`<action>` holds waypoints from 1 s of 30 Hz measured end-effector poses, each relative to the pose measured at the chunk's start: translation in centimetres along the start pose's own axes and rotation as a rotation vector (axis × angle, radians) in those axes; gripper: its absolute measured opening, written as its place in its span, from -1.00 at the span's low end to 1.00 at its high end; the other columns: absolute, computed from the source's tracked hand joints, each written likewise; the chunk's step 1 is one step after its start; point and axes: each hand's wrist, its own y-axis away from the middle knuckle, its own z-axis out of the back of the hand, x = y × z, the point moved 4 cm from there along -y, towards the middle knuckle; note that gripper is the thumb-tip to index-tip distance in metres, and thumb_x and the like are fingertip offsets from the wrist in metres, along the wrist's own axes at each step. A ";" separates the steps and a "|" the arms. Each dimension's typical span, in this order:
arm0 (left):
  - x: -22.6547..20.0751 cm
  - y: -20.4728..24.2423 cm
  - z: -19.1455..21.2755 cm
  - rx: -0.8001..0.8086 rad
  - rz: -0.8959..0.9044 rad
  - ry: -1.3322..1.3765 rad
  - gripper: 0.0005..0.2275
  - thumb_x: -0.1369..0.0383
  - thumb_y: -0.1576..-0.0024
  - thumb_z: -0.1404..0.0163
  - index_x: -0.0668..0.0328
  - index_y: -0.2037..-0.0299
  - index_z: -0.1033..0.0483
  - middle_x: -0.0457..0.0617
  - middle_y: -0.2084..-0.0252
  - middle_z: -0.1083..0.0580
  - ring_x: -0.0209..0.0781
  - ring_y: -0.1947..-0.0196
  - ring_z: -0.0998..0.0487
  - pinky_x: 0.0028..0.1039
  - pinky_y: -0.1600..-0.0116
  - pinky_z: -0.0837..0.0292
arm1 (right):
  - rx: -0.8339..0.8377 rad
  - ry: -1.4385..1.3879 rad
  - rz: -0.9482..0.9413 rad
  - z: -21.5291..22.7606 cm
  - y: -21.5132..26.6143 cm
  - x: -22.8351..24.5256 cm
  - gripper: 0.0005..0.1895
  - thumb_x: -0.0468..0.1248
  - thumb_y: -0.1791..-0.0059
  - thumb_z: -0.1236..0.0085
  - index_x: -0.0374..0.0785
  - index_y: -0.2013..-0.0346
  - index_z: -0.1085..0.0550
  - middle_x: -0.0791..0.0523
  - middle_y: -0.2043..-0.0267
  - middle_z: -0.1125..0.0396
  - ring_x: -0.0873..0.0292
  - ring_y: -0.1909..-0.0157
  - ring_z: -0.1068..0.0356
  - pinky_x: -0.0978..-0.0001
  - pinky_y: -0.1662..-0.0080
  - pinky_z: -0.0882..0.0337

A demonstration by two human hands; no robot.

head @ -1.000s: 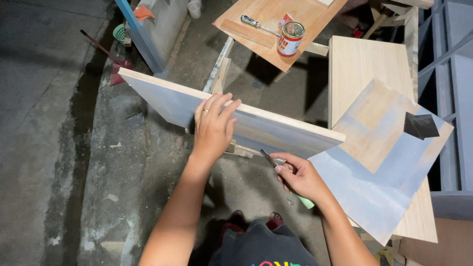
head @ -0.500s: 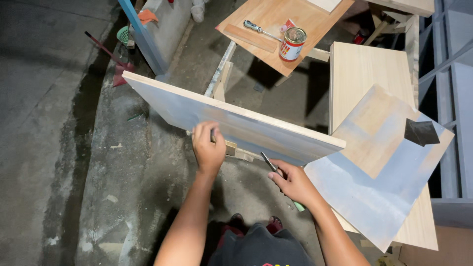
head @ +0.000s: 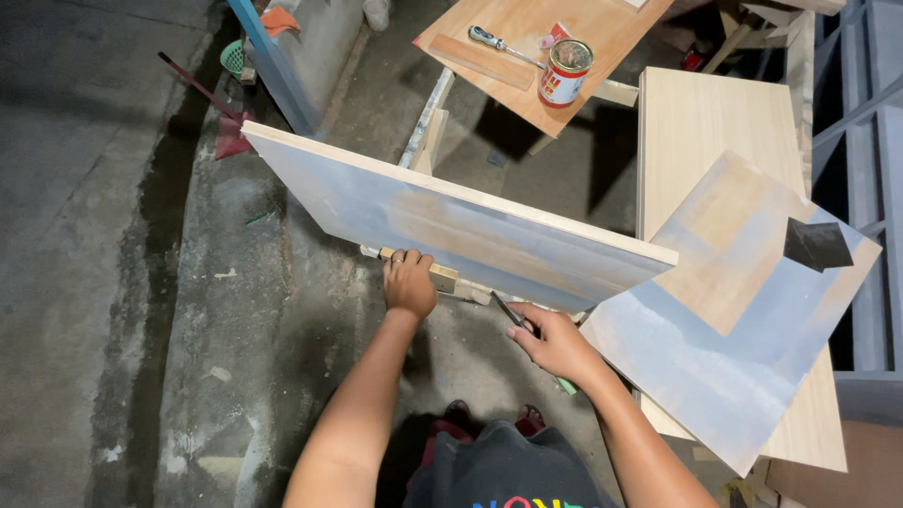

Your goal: The person sands the edges and surfaces of wooden boards using a piece of sandpaper and a utility knife to trim excess material.

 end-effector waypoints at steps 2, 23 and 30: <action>-0.1 0.1 0.2 -0.040 -0.052 0.037 -0.70 0.41 -0.01 -0.20 -0.01 0.03 -0.58 -0.07 -0.03 -0.49 0.18 -0.36 -0.43 0.12 -0.37 -0.38 | 0.033 0.080 0.000 -0.6 -0.3 0.2 -0.56 -0.23 -0.06 -0.28 -0.09 -0.26 -0.62 0.05 0.51 -0.44 0.02 0.48 -0.57 0.16 0.31 -0.51; -2.4 0.6 3.3 0.468 0.196 -0.033 -0.51 0.09 -0.30 -0.07 -0.17 -0.44 -0.34 -0.19 -0.52 -0.26 0.02 -0.54 -0.22 0.05 -0.44 -0.35 | 0.010 -0.119 -0.150 0.5 2.8 -1.5 -0.54 -0.30 -0.13 -0.18 -0.33 -0.34 -0.53 0.08 0.60 -0.41 0.16 0.60 -0.48 0.36 0.44 -0.55; -13.9 5.3 9.3 0.762 0.179 0.032 -0.34 0.01 -0.35 0.00 0.16 -0.59 -0.21 0.16 -0.59 -0.24 0.26 -0.52 -0.36 0.07 -0.44 -0.41 | -0.136 -0.311 -0.233 4.8 9.5 -8.6 -0.60 -0.28 -0.11 -0.21 -0.31 -0.24 -0.61 0.01 0.55 -0.49 0.13 0.52 -0.58 0.32 0.46 -0.61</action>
